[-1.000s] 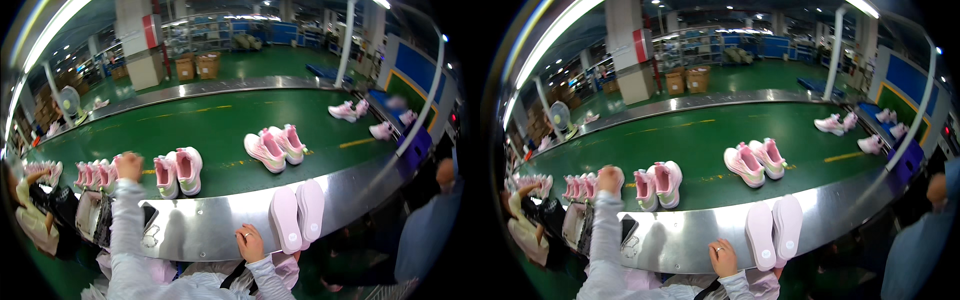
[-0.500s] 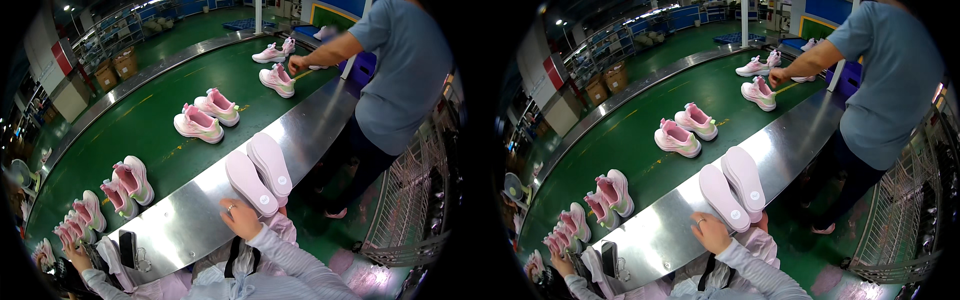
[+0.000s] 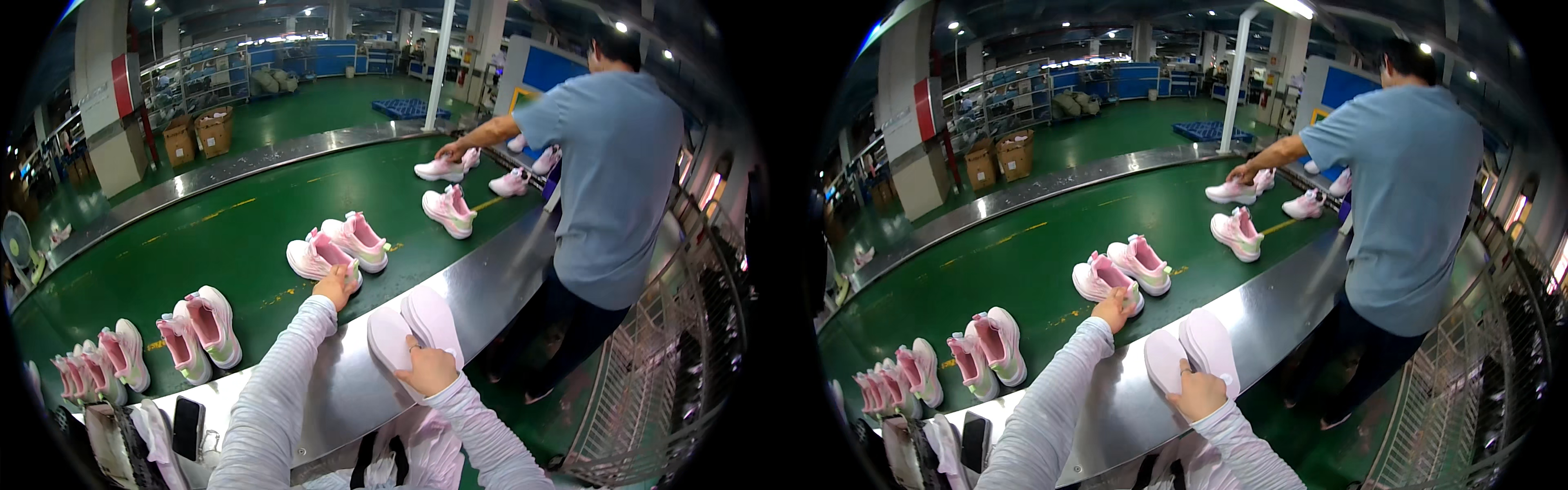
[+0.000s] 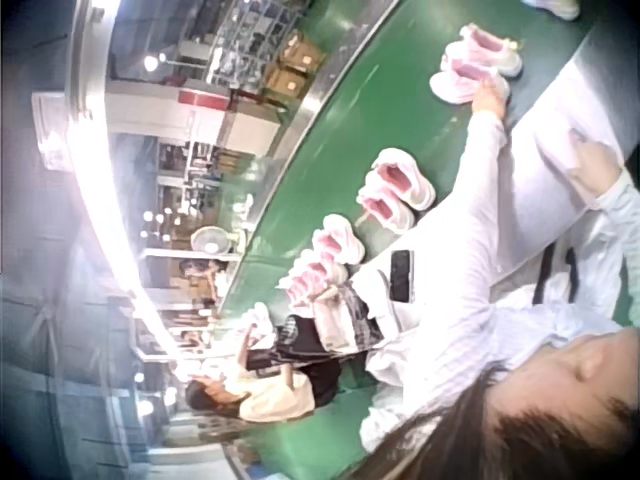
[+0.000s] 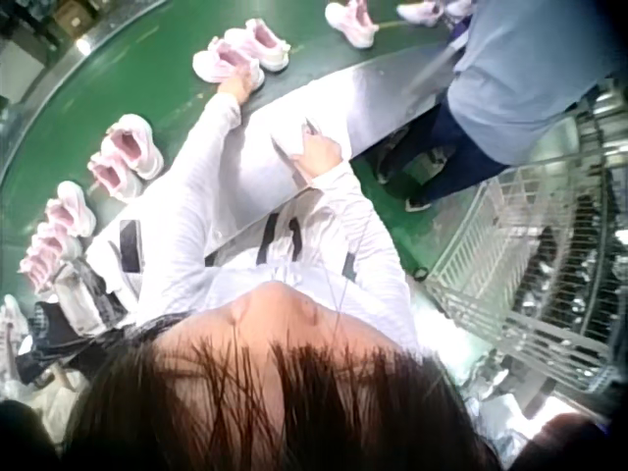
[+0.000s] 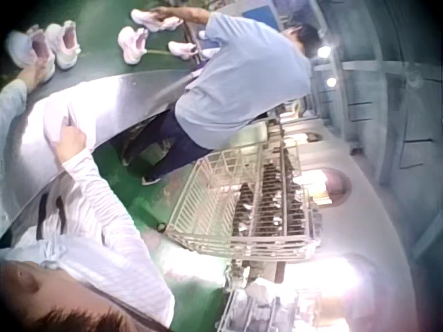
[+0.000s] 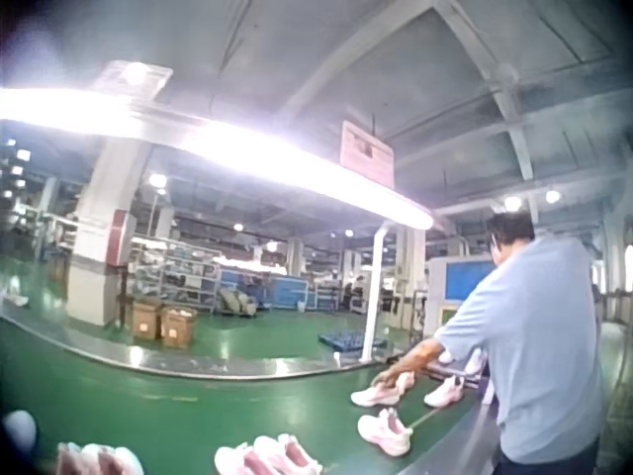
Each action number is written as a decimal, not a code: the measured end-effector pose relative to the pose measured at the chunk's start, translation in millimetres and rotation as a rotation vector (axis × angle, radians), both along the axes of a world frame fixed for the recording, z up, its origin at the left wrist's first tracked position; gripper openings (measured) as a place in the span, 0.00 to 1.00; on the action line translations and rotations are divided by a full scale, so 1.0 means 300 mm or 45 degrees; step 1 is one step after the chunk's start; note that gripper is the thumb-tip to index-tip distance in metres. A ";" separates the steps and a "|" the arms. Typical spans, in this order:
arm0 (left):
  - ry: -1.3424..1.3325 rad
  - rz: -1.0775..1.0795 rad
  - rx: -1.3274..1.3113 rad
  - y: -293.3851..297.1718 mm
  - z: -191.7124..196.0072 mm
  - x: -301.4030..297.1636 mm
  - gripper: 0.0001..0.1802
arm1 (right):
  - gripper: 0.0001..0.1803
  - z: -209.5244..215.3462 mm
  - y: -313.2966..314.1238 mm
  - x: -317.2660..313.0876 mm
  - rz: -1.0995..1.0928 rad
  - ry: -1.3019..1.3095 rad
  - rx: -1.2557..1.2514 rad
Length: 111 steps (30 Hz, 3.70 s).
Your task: The person inserts pink shoe insoles into white and pink sneakers moving along a factory conveyor belt. They pick up insoles from a stack, place them into the shoes, and then push the shoes forward on the belt. The person briefly walks to a nearby rack to restock insoles before returning to the line.
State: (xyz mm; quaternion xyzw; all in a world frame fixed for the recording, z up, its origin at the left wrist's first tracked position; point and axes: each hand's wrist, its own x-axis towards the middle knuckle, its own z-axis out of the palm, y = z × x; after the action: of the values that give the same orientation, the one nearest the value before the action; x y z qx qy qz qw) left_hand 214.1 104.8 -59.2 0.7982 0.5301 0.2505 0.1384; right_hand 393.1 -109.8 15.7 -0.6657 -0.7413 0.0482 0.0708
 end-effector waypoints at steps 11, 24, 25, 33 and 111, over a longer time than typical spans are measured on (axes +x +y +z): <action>0.046 -0.419 -0.338 -0.143 0.165 -0.377 0.13 | 0.15 0.146 0.054 -0.050 0.183 0.131 0.339; -0.546 0.359 -0.178 0.117 -0.041 -0.439 0.18 | 0.03 0.212 0.473 -0.507 0.607 -0.563 0.480; -0.546 0.356 -0.181 0.137 -0.064 -0.449 0.18 | 0.03 0.202 0.497 -0.532 0.604 -0.563 0.477; -0.662 0.140 -0.117 0.075 -0.060 -0.503 0.18 | 0.07 0.037 0.637 -0.685 0.510 -0.419 0.104; 0.846 -0.422 -0.845 0.102 -0.065 -0.648 0.15 | 0.30 -0.104 0.174 0.185 -0.252 0.182 0.139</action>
State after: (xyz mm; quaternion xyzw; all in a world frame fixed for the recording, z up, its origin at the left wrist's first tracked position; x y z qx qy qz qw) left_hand 19.8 135.2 -78.8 0.8213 0.4628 -0.2249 0.2465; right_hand 448.5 -57.5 -15.4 -0.7256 -0.6666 0.0477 0.1640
